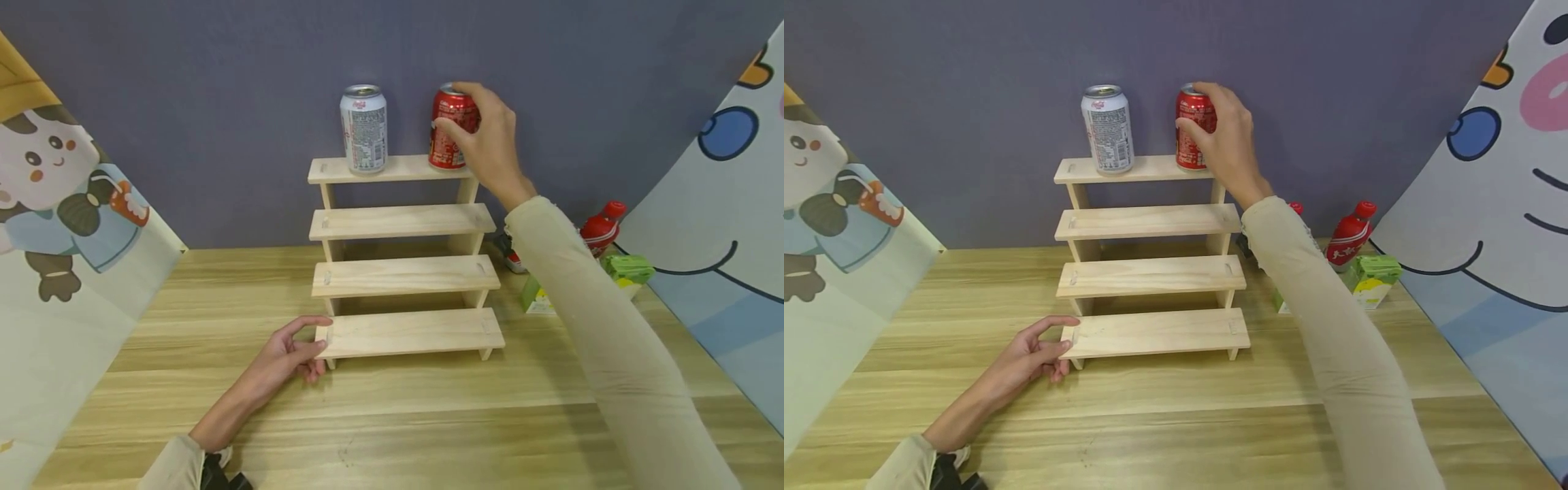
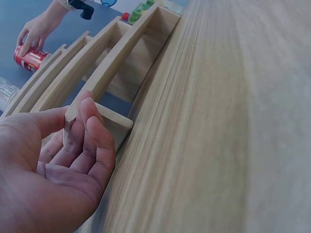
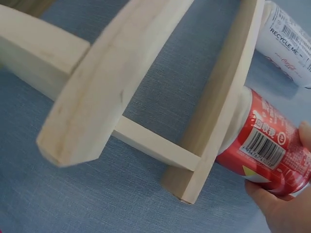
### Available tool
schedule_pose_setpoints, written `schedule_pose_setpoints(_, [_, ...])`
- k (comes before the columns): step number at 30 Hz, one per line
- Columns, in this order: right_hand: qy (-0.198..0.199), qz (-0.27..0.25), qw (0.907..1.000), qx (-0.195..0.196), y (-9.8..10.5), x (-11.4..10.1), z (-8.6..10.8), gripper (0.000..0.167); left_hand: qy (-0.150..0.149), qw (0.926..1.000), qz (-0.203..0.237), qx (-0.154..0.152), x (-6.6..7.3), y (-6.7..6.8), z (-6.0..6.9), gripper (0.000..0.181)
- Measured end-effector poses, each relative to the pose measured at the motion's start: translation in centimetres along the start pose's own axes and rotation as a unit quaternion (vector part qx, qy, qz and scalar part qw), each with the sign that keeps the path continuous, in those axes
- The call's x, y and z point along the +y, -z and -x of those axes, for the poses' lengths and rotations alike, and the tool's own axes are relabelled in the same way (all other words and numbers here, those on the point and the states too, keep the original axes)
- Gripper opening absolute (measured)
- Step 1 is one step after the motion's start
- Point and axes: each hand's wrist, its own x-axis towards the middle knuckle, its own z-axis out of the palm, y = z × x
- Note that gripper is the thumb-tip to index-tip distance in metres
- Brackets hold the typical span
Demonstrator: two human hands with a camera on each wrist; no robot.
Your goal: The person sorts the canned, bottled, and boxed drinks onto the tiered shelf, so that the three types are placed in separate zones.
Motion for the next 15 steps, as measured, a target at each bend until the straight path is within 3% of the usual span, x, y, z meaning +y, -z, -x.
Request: schedule_pose_setpoints(15, [0.020,-0.004,0.9998,0.004,-0.30,0.51,-0.07,0.057,0.000,1.0000,-0.001,0.005,0.06,-0.02,0.09,0.049])
